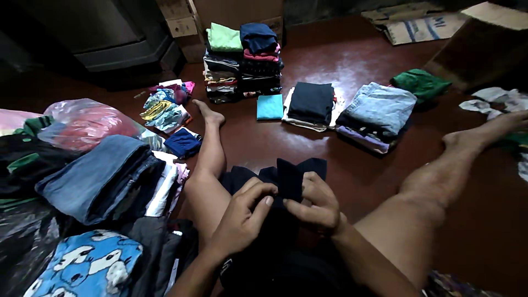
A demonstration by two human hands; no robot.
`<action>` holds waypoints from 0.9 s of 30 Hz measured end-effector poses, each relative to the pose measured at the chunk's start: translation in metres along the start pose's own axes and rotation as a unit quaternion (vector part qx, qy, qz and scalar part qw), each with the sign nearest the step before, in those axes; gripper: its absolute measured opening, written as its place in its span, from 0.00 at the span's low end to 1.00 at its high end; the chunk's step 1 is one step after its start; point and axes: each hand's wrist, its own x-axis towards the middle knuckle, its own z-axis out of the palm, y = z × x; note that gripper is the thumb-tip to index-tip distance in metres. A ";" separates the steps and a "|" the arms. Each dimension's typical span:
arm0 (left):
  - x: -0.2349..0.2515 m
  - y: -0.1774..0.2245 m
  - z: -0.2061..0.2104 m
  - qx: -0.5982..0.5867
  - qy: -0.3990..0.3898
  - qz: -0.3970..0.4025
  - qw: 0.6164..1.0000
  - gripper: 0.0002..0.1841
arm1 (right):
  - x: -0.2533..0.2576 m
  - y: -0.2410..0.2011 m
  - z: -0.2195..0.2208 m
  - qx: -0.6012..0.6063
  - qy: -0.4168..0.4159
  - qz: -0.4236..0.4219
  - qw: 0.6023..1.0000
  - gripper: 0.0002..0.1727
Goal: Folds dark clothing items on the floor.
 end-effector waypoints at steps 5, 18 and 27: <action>-0.003 -0.010 0.003 0.042 -0.007 -0.004 0.999 0.19 | -0.010 0.000 0.009 0.027 0.057 0.109 0.992 0.08; -0.029 -0.038 -0.051 0.105 0.271 0.074 0.954 0.09 | -0.004 0.001 -0.013 0.284 -0.238 0.293 0.881 0.15; -0.053 -0.037 -0.061 0.140 0.130 0.005 0.982 0.08 | -0.021 -0.015 0.106 0.147 -0.143 0.248 0.947 0.14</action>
